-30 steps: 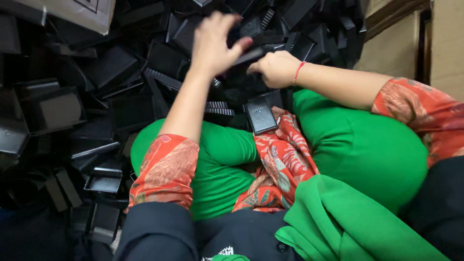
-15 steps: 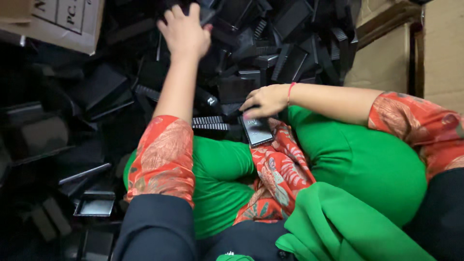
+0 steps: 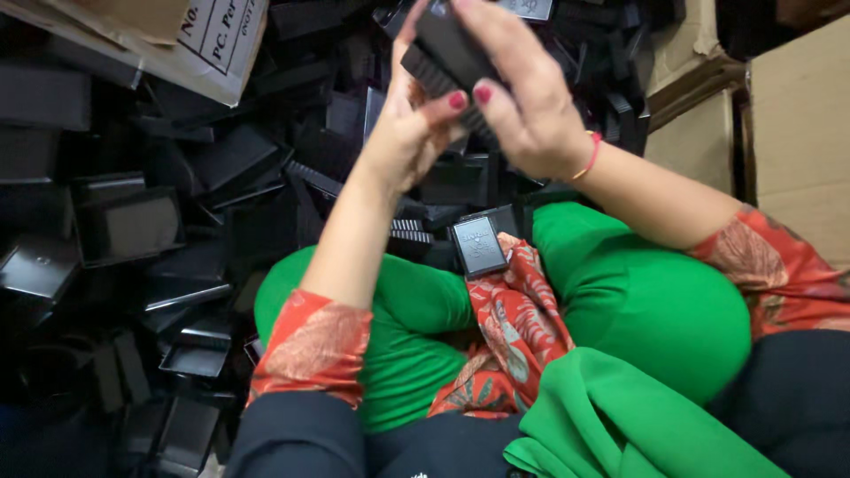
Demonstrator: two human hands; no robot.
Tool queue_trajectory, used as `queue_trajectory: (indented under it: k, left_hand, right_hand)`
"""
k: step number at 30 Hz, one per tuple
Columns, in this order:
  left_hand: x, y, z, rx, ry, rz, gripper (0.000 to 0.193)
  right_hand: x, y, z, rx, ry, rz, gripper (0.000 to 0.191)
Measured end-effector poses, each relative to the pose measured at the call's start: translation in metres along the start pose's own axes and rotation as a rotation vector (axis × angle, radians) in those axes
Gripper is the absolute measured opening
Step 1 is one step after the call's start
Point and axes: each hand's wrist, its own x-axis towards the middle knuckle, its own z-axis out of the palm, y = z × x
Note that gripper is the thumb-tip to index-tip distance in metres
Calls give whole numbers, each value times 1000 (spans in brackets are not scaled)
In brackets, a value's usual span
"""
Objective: The person sits cross-legged on the floor and repeatedly picks up two-part black plastic cases from a large pile. They align and snap the halves together, then place the assembled units back into the pile. The task continues with many similar items handled one at a time.
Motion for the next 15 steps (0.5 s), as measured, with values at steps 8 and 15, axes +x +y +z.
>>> queue_trajectory:
  k: [8,15]
  left_hand:
    - [-7,0,1,102,-60,223,97]
    - [-14,0,-3,179,7,287,95]
  right_hand:
    - [3,-8,4,-12,-52,-112,54]
    - [-5,-1,7,-125,-84,-179,64]
